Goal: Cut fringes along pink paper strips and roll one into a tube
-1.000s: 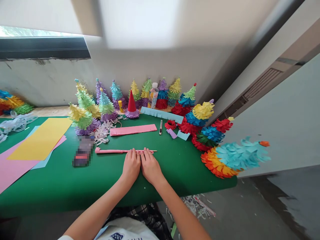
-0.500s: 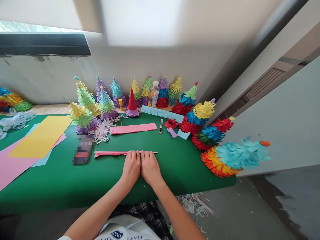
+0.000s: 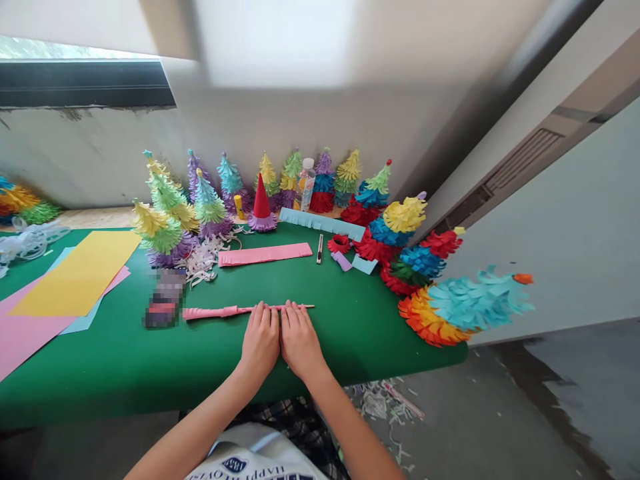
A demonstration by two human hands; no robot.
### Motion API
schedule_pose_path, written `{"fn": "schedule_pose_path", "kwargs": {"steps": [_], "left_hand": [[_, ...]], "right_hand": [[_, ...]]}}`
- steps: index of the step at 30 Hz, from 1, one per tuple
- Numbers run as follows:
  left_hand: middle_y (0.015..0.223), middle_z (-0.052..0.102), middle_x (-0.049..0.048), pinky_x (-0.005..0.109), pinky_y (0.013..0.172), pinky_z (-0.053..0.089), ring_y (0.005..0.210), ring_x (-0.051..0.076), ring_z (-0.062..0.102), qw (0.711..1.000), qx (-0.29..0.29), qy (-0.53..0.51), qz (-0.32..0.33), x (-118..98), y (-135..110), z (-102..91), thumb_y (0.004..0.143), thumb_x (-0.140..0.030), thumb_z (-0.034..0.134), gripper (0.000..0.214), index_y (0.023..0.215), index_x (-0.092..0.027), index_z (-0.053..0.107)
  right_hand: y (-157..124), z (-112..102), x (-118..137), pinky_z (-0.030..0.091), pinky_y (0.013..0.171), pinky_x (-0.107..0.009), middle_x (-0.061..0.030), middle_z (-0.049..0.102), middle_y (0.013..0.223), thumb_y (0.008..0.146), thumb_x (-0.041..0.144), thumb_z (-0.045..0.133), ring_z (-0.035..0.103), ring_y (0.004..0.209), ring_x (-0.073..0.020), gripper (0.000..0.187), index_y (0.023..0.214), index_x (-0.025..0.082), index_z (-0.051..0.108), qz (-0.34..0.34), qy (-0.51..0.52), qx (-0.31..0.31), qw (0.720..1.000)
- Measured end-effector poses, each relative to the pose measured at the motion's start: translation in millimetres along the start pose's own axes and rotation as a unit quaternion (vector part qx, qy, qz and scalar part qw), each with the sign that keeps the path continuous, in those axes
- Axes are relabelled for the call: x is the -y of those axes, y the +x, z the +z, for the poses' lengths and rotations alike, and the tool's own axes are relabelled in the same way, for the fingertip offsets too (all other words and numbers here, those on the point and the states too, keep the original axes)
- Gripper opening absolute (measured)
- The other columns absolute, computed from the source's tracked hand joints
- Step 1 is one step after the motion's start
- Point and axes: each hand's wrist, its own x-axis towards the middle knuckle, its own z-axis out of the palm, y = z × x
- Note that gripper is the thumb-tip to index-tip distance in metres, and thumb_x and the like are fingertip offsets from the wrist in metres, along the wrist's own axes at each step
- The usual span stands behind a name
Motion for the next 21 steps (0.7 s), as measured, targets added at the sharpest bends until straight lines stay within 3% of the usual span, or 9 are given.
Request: {"fn": "schedule_pose_path", "kwargs": {"steps": [3,6,10,13,18,21], "left_hand": [[0.12,0.059,0.0163,0.044,0.101,0.041,0.118,0.029,0.051,1.0,-0.005,-0.017,0.012,1.8,-1.6,-0.2,0.087,-0.011,0.045,0.038,0.124,-0.006,0.054],[0.111,0.06,0.0151,0.039,0.091,0.047,0.106,0.025,0.056,1.0,0.0,-0.023,0.013,4.5,-0.3,-3.2,0.087,-0.006,0.043,0.038,0.123,-0.006,0.054],[0.09,0.061,0.0091,0.032,0.072,0.049,0.082,0.02,0.058,1.0,0.013,-0.021,-0.008,6.8,2.8,-9.3,0.087,-0.004,0.043,0.028,0.105,-0.011,0.063],[0.083,0.06,0.0073,0.03,0.065,0.047,0.074,0.019,0.057,0.999,0.011,-0.026,-0.016,6.9,3.5,-12.6,0.086,-0.005,0.047,0.02,0.091,-0.014,0.065],[0.076,0.058,0.0062,0.03,0.06,0.045,0.074,0.021,0.057,0.999,0.003,-0.035,-0.011,8.2,7.0,-14.5,0.086,-0.007,0.05,0.015,0.084,-0.014,0.063],[0.077,0.059,0.0069,0.031,0.061,0.045,0.08,0.022,0.056,0.999,-0.003,-0.04,0.001,13.7,22.5,-12.9,0.086,-0.009,0.051,0.012,0.083,-0.014,0.062]], "right_hand": [[0.8,-2.1,1.0,0.043,0.102,-0.046,-0.0199,0.061,0.12,0.085,0.009,0.039,0.056,0.112,-0.0289,0.04,0.119,0.003,0.058,0.001,-0.007,-0.009,1.0],[3.4,-5.0,-0.8,0.049,0.092,-0.037,-0.0159,0.065,0.111,0.086,0.004,0.038,0.059,0.103,-0.0245,0.039,0.118,0.008,0.059,0.01,-0.023,-0.012,1.0],[9.3,-11.8,-4.4,0.049,0.066,-0.028,-0.0102,0.066,0.087,0.09,0.006,0.04,0.059,0.08,-0.0201,0.031,0.108,0.015,0.064,0.031,-0.054,-0.005,0.998],[12.1,-14.6,-6.5,0.044,0.061,-0.027,-0.0068,0.062,0.076,0.092,0.011,0.043,0.055,0.071,-0.0183,0.024,0.093,0.017,0.067,0.019,-0.065,-0.008,0.998],[14.8,-11.0,-13.4,0.043,0.067,-0.024,-0.0066,0.064,0.086,0.092,0.012,0.047,0.057,0.083,-0.017,0.02,0.088,0.016,0.066,0.003,-0.018,-0.04,0.999],[28.5,-6.3,-21.0,0.044,0.062,-0.022,-0.007,0.066,0.091,0.093,0.011,0.046,0.059,0.084,-0.0159,0.021,0.088,0.016,0.065,0.001,-0.014,-0.019,1.0]]}}
